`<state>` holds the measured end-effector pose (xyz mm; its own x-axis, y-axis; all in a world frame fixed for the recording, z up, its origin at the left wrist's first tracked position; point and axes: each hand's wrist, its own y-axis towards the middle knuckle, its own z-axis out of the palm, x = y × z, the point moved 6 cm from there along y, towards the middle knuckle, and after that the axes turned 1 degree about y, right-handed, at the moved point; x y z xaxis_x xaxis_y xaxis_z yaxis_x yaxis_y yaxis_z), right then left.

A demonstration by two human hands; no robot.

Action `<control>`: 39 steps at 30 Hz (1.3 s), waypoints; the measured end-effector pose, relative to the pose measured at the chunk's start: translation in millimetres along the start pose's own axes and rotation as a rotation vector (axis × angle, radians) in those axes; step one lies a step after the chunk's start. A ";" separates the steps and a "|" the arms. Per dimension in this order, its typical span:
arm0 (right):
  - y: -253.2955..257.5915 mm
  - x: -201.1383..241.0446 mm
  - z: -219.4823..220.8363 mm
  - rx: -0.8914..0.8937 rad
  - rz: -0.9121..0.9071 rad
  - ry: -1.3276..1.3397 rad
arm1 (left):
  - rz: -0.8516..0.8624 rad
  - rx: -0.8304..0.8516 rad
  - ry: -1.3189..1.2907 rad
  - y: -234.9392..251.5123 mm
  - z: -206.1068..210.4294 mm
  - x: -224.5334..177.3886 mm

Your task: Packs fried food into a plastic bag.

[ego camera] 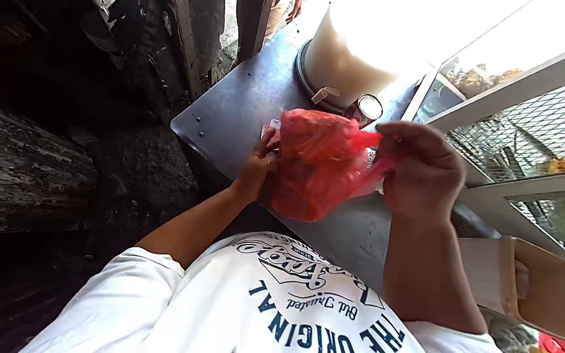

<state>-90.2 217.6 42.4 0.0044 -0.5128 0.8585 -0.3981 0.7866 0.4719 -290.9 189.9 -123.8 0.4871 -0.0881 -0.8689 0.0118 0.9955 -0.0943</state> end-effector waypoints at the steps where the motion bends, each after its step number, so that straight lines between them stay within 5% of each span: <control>1: 10.9 13.4 1.6 0.007 -0.074 -0.045 | -0.013 0.001 -0.009 1.2 1.2 4.5; 4: 41.7 39.4 7.8 0.127 -0.194 -0.289 | -0.135 0.034 0.006 -3.2 2.3 25.0; 7: 51.7 38.9 17.3 0.381 -0.055 -0.600 | -0.189 0.038 0.300 -11.8 -9.1 22.1; 11: 50.9 41.2 12.0 0.582 0.002 -0.777 | 0.283 -0.059 0.595 -29.4 -3.7 -31.9; 13: 50.0 45.8 18.2 0.653 0.004 -0.824 | 0.434 0.060 0.482 -36.6 24.1 -60.5; 19: 25.8 56.9 49.8 0.742 -0.140 -0.845 | -0.148 0.369 -0.099 -8.9 86.3 -53.1; 22: -7.7 52.7 66.1 0.663 -0.247 -0.928 | -0.224 0.427 -0.344 -4.4 97.5 -41.9; 25: -27.0 40.2 59.5 0.397 -0.313 -0.937 | -0.176 0.503 -0.548 -4.0 101.3 -33.3; 28: -34.9 3.9 26.9 0.049 -0.040 -0.697 | -0.166 0.455 -0.687 -4.9 102.1 -21.8; 31: -37.0 -48.2 7.0 -0.232 0.385 -0.175 | -0.204 0.366 -0.473 -10.5 104.2 -13.6; 35: -30.1 -64.4 8.7 -0.052 0.802 0.003 | -0.198 0.366 -0.033 -12.8 102.5 -10.8; 39: -25.5 -69.3 6.2 0.212 0.865 -0.001 | -0.081 0.325 0.348 -4.2 96.7 -18.1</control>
<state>-86.1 231.0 -30.4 -0.3769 0.2307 0.8971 -0.4233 0.8185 -0.3883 -215.3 190.8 -60.7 0.1533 -0.1172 -0.9812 0.3369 0.9396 -0.0596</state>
